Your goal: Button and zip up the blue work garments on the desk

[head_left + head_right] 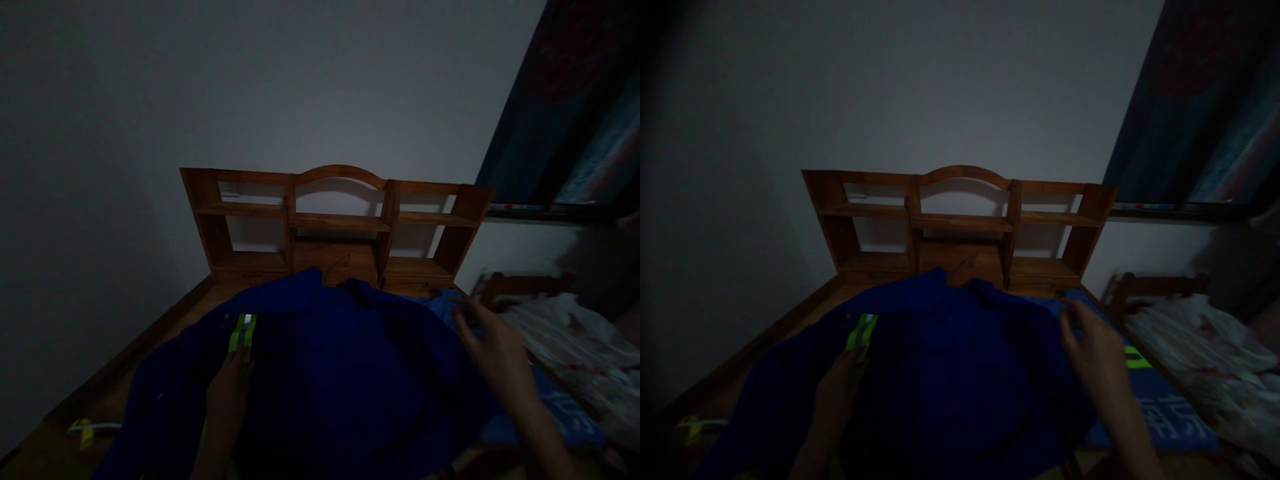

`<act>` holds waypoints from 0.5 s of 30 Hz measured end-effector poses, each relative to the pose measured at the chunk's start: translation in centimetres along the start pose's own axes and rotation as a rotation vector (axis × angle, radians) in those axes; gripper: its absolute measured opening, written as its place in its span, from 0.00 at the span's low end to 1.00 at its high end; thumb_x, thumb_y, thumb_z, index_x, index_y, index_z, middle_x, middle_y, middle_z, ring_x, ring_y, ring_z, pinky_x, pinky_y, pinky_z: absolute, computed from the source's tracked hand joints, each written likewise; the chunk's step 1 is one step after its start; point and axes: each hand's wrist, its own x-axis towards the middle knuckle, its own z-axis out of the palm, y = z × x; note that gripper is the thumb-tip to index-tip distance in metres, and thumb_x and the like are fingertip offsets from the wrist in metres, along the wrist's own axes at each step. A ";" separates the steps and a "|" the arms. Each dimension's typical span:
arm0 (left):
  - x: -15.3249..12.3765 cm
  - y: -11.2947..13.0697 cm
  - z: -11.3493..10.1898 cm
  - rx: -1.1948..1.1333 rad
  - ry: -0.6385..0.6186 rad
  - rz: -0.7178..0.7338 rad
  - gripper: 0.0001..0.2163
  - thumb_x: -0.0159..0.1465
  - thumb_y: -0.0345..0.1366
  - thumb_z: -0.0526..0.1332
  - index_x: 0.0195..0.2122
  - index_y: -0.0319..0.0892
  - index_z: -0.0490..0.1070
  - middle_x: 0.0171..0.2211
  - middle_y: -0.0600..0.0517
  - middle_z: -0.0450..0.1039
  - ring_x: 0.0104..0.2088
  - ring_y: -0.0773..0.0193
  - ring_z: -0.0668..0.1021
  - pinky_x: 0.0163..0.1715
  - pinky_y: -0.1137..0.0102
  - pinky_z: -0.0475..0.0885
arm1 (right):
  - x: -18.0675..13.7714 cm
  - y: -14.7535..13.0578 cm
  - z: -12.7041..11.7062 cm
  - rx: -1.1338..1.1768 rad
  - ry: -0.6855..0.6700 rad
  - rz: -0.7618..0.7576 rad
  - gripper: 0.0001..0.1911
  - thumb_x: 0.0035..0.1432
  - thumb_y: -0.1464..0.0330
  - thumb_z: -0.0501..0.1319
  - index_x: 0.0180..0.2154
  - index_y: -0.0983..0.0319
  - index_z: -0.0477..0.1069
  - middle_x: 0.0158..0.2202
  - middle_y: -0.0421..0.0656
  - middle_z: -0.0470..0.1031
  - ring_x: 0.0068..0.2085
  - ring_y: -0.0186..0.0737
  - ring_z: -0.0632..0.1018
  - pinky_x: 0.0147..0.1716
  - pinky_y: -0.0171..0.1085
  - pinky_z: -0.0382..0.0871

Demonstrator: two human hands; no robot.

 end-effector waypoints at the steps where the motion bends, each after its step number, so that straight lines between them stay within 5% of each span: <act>1: 0.3 -0.4 -0.2 0.006 -0.030 0.006 0.16 0.64 0.41 0.50 0.51 0.44 0.65 0.49 0.47 0.69 0.43 0.59 0.76 0.41 0.68 0.70 | 0.7 -2.3 0.2 0.081 -0.068 -0.082 0.18 0.61 0.63 0.49 0.50 0.58 0.67 0.43 0.46 0.74 0.41 0.42 0.76 0.42 0.39 0.68; 4: 1.4 -1.9 -0.8 -0.005 -0.145 0.029 0.18 0.62 0.42 0.53 0.51 0.44 0.65 0.47 0.47 0.72 0.44 0.58 0.76 0.42 0.68 0.69 | 2.3 -7.0 3.9 0.279 -0.394 -0.393 0.20 0.62 0.69 0.46 0.54 0.57 0.64 0.51 0.43 0.70 0.50 0.38 0.72 0.50 0.37 0.64; 7: 2.1 -3.3 -1.4 -0.069 -0.241 0.072 0.18 0.61 0.43 0.54 0.51 0.45 0.66 0.50 0.49 0.71 0.47 0.59 0.74 0.46 0.69 0.68 | 3.6 -8.0 10.1 0.200 -0.546 -0.532 0.22 0.61 0.69 0.49 0.57 0.55 0.61 0.60 0.41 0.59 0.61 0.39 0.59 0.59 0.41 0.52; 11: 2.8 -4.5 -1.8 -0.124 -0.266 0.098 0.17 0.62 0.45 0.51 0.48 0.46 0.69 0.48 0.51 0.72 0.47 0.59 0.75 0.48 0.68 0.67 | 5.5 -5.7 15.5 -0.121 -0.642 -0.273 0.21 0.61 0.67 0.49 0.56 0.57 0.63 0.60 0.46 0.58 0.61 0.47 0.57 0.58 0.50 0.48; 15: 3.4 -5.3 -1.9 -0.165 -0.275 0.129 0.16 0.62 0.45 0.51 0.46 0.47 0.71 0.46 0.51 0.73 0.46 0.60 0.75 0.48 0.67 0.67 | 6.6 -5.6 15.6 -0.210 -0.541 -0.125 0.19 0.60 0.72 0.47 0.47 0.71 0.70 0.51 0.62 0.66 0.55 0.57 0.64 0.54 0.56 0.49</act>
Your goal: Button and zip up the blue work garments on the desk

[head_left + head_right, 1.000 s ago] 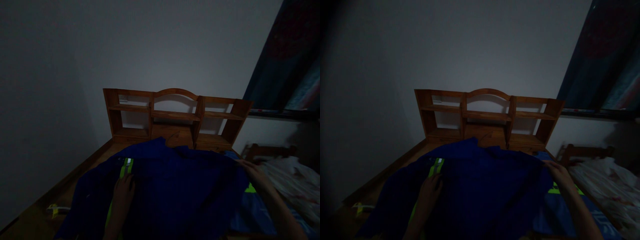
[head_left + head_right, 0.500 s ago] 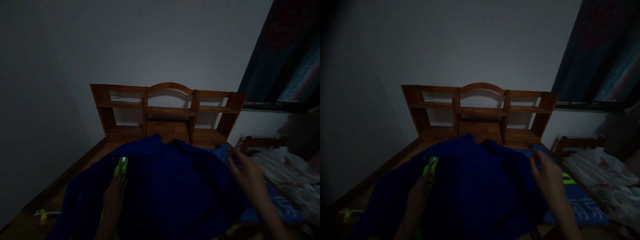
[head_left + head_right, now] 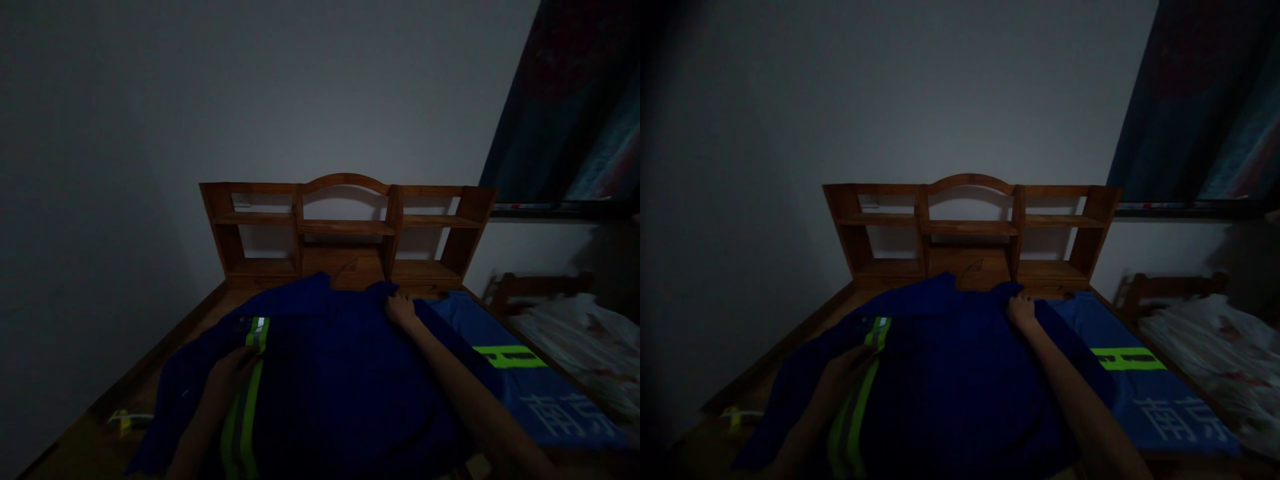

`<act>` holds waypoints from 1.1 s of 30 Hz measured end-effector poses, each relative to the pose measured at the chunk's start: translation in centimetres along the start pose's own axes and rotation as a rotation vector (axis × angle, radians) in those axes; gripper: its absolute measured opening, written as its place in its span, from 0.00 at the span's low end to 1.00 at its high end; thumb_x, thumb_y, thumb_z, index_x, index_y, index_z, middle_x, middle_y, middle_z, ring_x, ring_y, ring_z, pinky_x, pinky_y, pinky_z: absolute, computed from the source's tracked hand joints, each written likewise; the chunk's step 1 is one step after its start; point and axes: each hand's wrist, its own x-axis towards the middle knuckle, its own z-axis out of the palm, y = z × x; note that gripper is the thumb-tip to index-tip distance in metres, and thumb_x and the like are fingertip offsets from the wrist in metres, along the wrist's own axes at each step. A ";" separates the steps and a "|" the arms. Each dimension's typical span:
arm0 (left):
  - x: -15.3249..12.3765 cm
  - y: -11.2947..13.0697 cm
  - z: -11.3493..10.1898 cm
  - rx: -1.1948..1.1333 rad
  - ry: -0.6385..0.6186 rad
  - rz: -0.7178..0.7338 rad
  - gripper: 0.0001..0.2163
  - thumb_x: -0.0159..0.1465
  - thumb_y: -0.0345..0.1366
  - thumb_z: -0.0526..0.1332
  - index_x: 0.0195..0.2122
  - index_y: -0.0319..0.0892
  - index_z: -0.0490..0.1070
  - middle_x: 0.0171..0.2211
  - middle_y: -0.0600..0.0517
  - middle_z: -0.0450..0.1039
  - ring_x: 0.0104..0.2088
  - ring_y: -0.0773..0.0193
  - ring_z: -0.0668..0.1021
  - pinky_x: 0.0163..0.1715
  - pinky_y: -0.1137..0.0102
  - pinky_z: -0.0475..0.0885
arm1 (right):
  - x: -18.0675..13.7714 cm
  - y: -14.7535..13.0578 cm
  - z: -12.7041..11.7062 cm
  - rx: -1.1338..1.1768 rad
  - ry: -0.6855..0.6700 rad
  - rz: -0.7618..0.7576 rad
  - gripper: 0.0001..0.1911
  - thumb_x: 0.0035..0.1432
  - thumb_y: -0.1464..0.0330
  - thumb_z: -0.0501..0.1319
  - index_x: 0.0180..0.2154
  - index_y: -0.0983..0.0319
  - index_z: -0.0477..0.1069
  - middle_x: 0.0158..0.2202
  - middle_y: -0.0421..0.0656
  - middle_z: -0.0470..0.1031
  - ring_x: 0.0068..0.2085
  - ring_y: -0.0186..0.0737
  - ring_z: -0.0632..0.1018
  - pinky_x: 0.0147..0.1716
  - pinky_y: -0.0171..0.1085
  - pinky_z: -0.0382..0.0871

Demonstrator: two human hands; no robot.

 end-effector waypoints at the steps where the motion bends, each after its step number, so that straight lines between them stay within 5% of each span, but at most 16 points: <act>1: 0.1 -0.1 0.1 0.011 0.008 0.017 0.16 0.62 0.45 0.51 0.46 0.46 0.71 0.46 0.51 0.73 0.46 0.60 0.74 0.48 0.67 0.67 | -0.1 -1.0 -0.5 -0.003 0.033 -0.009 0.19 0.59 0.72 0.47 0.47 0.72 0.69 0.50 0.62 0.66 0.55 0.56 0.64 0.54 0.54 0.49; 4: 0.1 0.0 0.4 0.100 0.045 0.089 0.15 0.63 0.43 0.52 0.45 0.46 0.72 0.45 0.49 0.73 0.46 0.60 0.74 0.48 0.67 0.67 | -1.2 -6.7 -1.6 0.053 0.127 -0.166 0.17 0.61 0.70 0.48 0.48 0.65 0.67 0.49 0.54 0.67 0.52 0.46 0.66 0.53 0.43 0.53; 7: -0.2 0.7 0.5 0.176 0.065 0.158 0.14 0.63 0.42 0.52 0.45 0.46 0.72 0.44 0.49 0.73 0.45 0.60 0.74 0.46 0.67 0.68 | -3.1 -14.4 -1.4 0.270 0.189 -0.554 0.16 0.64 0.67 0.46 0.48 0.60 0.66 0.44 0.46 0.70 0.45 0.39 0.70 0.46 0.36 0.60; 10: -0.5 1.2 0.3 0.184 0.051 0.223 0.14 0.64 0.38 0.51 0.47 0.47 0.71 0.46 0.49 0.72 0.46 0.61 0.74 0.47 0.68 0.68 | -4.8 -20.7 0.6 0.356 0.177 -0.756 0.15 0.63 0.61 0.49 0.46 0.60 0.66 0.42 0.44 0.71 0.44 0.39 0.71 0.44 0.36 0.62; 13: -0.8 1.3 0.0 0.198 0.070 0.217 0.15 0.63 0.33 0.50 0.49 0.46 0.69 0.47 0.48 0.71 0.46 0.61 0.74 0.46 0.68 0.68 | -5.3 -24.0 3.6 0.373 0.125 -0.812 0.16 0.58 0.57 0.56 0.43 0.61 0.68 0.42 0.45 0.71 0.45 0.42 0.70 0.42 0.38 0.65; 18: -1.1 0.9 -0.2 0.308 0.134 0.128 0.16 0.61 0.28 0.50 0.48 0.45 0.68 0.45 0.47 0.71 0.45 0.59 0.73 0.45 0.66 0.67 | -4.7 -24.1 7.3 0.519 0.099 -0.754 0.13 0.58 0.61 0.58 0.44 0.58 0.69 0.43 0.41 0.70 0.45 0.37 0.70 0.44 0.35 0.65; 24: -1.6 1.4 -0.8 0.437 0.319 0.016 0.15 0.59 0.27 0.52 0.47 0.42 0.68 0.46 0.45 0.69 0.47 0.54 0.70 0.47 0.60 0.63 | -4.1 -23.6 8.2 0.572 0.064 -0.710 0.08 0.59 0.67 0.57 0.40 0.57 0.72 0.41 0.38 0.72 0.43 0.35 0.71 0.43 0.33 0.64; 33: 0.0 1.7 -0.3 0.381 0.099 0.298 0.11 0.65 0.35 0.51 0.44 0.46 0.72 0.42 0.49 0.73 0.44 0.59 0.72 0.48 0.62 0.63 | -3.5 -23.8 8.7 0.682 0.008 -0.619 0.08 0.59 0.68 0.57 0.40 0.57 0.72 0.40 0.39 0.73 0.44 0.35 0.72 0.45 0.33 0.62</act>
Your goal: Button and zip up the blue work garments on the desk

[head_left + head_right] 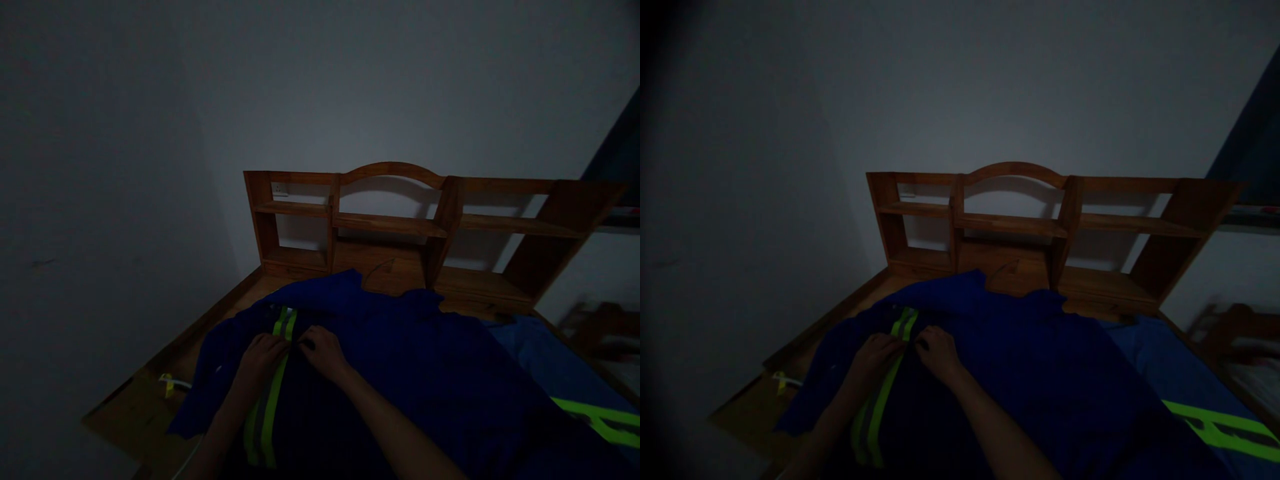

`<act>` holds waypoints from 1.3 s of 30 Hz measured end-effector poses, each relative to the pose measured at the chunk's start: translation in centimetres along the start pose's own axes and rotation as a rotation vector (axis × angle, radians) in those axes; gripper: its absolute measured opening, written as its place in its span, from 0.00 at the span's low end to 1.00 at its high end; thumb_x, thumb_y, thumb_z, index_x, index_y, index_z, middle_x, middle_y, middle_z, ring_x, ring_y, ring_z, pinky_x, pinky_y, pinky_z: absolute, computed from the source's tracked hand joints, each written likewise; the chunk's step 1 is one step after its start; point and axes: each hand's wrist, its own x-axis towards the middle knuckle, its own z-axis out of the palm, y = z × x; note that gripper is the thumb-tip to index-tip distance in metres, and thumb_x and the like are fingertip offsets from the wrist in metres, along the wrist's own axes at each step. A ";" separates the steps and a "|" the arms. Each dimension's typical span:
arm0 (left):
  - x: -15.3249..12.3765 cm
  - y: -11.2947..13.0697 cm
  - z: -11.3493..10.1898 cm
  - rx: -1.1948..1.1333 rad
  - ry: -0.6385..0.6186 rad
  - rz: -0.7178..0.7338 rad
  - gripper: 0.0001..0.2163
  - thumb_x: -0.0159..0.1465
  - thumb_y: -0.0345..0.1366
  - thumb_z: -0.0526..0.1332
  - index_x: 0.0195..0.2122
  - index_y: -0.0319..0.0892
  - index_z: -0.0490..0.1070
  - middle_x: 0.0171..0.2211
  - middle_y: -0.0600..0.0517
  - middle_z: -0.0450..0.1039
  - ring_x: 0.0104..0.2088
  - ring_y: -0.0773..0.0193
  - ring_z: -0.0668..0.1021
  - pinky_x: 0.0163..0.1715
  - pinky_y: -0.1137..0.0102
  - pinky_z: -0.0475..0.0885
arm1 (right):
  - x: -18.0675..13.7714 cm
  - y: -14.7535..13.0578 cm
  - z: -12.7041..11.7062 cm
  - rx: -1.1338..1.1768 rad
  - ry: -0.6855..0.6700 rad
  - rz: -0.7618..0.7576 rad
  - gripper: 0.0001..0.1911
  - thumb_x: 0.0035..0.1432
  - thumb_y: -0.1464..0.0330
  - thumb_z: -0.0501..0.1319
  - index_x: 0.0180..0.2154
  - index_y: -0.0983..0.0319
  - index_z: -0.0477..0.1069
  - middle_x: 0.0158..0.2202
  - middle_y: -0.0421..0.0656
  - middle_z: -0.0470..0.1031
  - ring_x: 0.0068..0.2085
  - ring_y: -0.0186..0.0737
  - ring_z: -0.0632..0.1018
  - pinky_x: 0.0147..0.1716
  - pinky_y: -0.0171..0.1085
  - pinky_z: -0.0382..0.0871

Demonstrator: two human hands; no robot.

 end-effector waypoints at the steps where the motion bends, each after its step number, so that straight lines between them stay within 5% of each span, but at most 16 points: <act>1: 0.1 -0.1 0.3 -0.004 -0.006 0.009 0.12 0.65 0.35 0.51 0.44 0.45 0.72 0.41 0.48 0.73 0.43 0.59 0.73 0.47 0.63 0.64 | 0.0 0.0 0.0 -0.005 -0.005 -0.008 0.08 0.59 0.69 0.57 0.40 0.57 0.72 0.40 0.39 0.73 0.44 0.35 0.72 0.45 0.33 0.62; 17: 0.1 0.7 3.2 -0.029 0.111 -0.103 0.10 0.64 0.33 0.52 0.44 0.44 0.70 0.39 0.48 0.70 0.42 0.61 0.73 0.41 0.68 0.71 | 0.1 1.1 0.8 0.085 0.062 -0.078 0.06 0.54 0.70 0.61 0.37 0.59 0.72 0.37 0.40 0.72 0.41 0.36 0.72 0.41 0.32 0.63; 26: 0.4 0.4 1.5 -0.096 -0.013 -0.007 0.12 0.65 0.33 0.51 0.47 0.44 0.69 0.43 0.47 0.69 0.45 0.61 0.72 0.44 0.67 0.70 | 0.1 1.2 0.8 0.077 0.052 -0.080 0.05 0.56 0.69 0.60 0.37 0.59 0.72 0.37 0.40 0.72 0.41 0.35 0.72 0.41 0.32 0.63; 39: 0.2 0.2 1.8 -0.112 0.066 -0.004 0.11 0.64 0.31 0.51 0.45 0.44 0.70 0.40 0.48 0.69 0.42 0.62 0.72 0.42 0.68 0.70 | 0.2 1.2 0.8 0.045 0.071 -0.053 0.04 0.53 0.69 0.62 0.34 0.60 0.70 0.35 0.39 0.71 0.38 0.34 0.71 0.38 0.31 0.61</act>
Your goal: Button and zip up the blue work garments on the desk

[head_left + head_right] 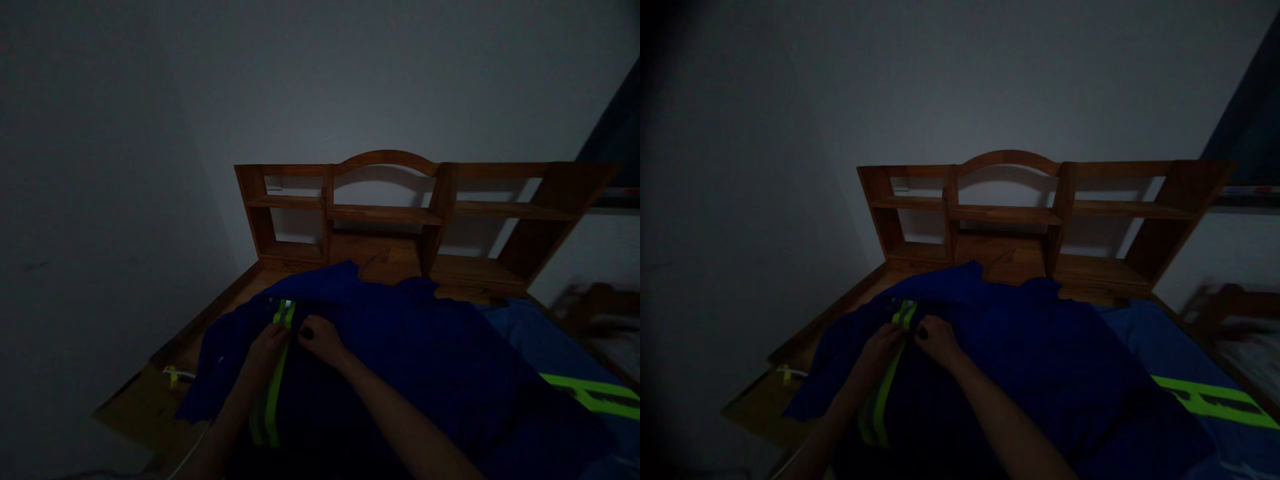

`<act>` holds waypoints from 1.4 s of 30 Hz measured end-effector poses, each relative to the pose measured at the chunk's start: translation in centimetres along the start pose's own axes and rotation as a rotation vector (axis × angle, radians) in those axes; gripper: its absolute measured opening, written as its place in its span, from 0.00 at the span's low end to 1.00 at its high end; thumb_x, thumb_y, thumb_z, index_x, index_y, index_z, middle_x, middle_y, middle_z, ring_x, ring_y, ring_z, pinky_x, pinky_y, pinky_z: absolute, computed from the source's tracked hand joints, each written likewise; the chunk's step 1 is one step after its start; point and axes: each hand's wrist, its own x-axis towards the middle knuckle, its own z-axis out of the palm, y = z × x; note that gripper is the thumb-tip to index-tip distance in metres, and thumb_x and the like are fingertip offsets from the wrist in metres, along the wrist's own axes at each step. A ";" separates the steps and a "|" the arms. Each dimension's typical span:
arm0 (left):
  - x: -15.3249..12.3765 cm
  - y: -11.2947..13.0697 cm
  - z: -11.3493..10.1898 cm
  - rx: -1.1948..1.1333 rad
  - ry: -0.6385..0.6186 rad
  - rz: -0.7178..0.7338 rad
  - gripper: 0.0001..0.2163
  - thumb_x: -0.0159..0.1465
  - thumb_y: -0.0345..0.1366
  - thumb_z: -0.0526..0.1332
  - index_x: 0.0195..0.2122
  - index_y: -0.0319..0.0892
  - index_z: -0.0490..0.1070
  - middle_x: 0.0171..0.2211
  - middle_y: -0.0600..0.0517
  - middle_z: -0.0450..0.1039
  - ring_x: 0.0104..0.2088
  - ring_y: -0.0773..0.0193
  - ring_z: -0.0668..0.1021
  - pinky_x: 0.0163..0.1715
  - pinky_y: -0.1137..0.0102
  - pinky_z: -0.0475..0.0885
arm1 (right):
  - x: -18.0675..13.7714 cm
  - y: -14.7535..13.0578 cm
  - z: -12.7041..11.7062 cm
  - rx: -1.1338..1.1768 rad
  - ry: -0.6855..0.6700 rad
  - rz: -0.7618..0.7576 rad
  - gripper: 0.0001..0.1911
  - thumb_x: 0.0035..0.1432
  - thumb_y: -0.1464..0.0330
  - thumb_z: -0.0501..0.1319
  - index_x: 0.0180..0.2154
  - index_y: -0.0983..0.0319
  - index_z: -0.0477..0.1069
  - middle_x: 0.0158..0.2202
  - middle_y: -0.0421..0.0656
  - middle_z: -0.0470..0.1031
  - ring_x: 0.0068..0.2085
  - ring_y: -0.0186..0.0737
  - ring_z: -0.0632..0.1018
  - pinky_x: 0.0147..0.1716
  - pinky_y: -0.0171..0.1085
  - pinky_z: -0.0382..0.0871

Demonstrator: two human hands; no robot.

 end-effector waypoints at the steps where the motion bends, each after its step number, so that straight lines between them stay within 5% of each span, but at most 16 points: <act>1: 0.1 0.2 0.0 0.010 0.002 -0.012 0.11 0.64 0.31 0.51 0.44 0.43 0.70 0.39 0.48 0.70 0.42 0.62 0.72 0.42 0.68 0.70 | 0.0 0.1 0.0 0.003 -0.003 -0.003 0.04 0.53 0.69 0.62 0.33 0.60 0.70 0.35 0.39 0.71 0.38 0.34 0.71 0.38 0.31 0.61; 10: 0.4 1.8 0.1 0.124 0.020 -0.114 0.10 0.64 0.32 0.52 0.43 0.43 0.69 0.40 0.48 0.69 0.43 0.60 0.71 0.41 0.68 0.69 | -0.1 0.0 -0.2 0.029 -0.020 -0.044 0.04 0.55 0.68 0.61 0.35 0.60 0.70 0.35 0.39 0.71 0.39 0.33 0.71 0.38 0.30 0.62; 21: 0.0 1.0 -1.9 0.030 -0.112 0.006 0.10 0.65 0.35 0.51 0.43 0.46 0.70 0.40 0.50 0.71 0.41 0.63 0.74 0.41 0.69 0.69 | 0.0 -0.3 -0.8 -0.076 -0.082 -0.047 0.07 0.54 0.70 0.60 0.37 0.59 0.72 0.39 0.41 0.71 0.43 0.36 0.71 0.40 0.32 0.62; 42: 0.3 0.6 -0.2 -0.096 -0.075 -0.131 0.10 0.63 0.35 0.52 0.43 0.44 0.69 0.42 0.48 0.70 0.43 0.60 0.74 0.43 0.67 0.70 | 0.1 -0.2 -0.6 0.021 -0.064 -0.028 0.10 0.54 0.72 0.59 0.40 0.57 0.72 0.40 0.39 0.71 0.44 0.35 0.70 0.44 0.33 0.62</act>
